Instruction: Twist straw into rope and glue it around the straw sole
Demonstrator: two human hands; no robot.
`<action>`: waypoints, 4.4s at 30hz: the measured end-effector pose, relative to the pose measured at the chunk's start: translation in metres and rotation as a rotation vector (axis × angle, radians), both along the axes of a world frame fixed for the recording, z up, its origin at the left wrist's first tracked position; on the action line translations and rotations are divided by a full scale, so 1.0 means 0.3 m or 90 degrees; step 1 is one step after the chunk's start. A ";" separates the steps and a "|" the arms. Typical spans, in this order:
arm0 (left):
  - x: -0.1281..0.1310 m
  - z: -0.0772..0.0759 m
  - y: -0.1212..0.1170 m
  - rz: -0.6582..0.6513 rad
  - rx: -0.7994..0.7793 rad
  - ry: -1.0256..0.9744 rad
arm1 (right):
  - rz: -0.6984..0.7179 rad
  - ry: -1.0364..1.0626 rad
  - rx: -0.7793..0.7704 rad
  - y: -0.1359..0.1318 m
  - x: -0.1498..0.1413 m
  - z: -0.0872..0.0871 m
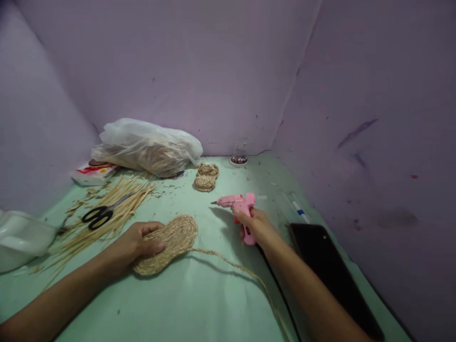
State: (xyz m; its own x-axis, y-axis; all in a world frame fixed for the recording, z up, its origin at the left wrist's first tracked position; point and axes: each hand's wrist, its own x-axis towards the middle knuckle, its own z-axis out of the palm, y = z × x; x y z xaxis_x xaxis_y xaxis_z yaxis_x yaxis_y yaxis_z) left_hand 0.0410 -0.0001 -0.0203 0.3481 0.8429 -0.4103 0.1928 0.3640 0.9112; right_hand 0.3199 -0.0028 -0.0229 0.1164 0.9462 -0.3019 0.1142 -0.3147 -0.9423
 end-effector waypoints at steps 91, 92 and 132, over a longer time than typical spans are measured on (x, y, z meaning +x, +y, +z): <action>0.082 -0.038 -0.059 -0.180 0.660 0.519 | 0.405 -0.462 0.590 -0.089 -0.169 -0.062; 0.081 -0.039 -0.057 -0.171 0.651 0.512 | 0.418 -0.459 0.593 -0.089 -0.168 -0.060; 0.074 -0.049 -0.037 -0.162 0.633 0.449 | 0.371 -0.494 0.443 -0.060 -0.192 -0.069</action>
State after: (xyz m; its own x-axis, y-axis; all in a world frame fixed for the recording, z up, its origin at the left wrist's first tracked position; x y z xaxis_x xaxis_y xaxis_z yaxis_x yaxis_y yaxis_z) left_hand 0.0633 -0.0112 -0.0348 0.5097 0.8359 0.2038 0.7156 -0.5433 0.4390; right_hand 0.2625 -0.0207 -0.0436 -0.4604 0.8496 0.2574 0.6845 0.5244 -0.5065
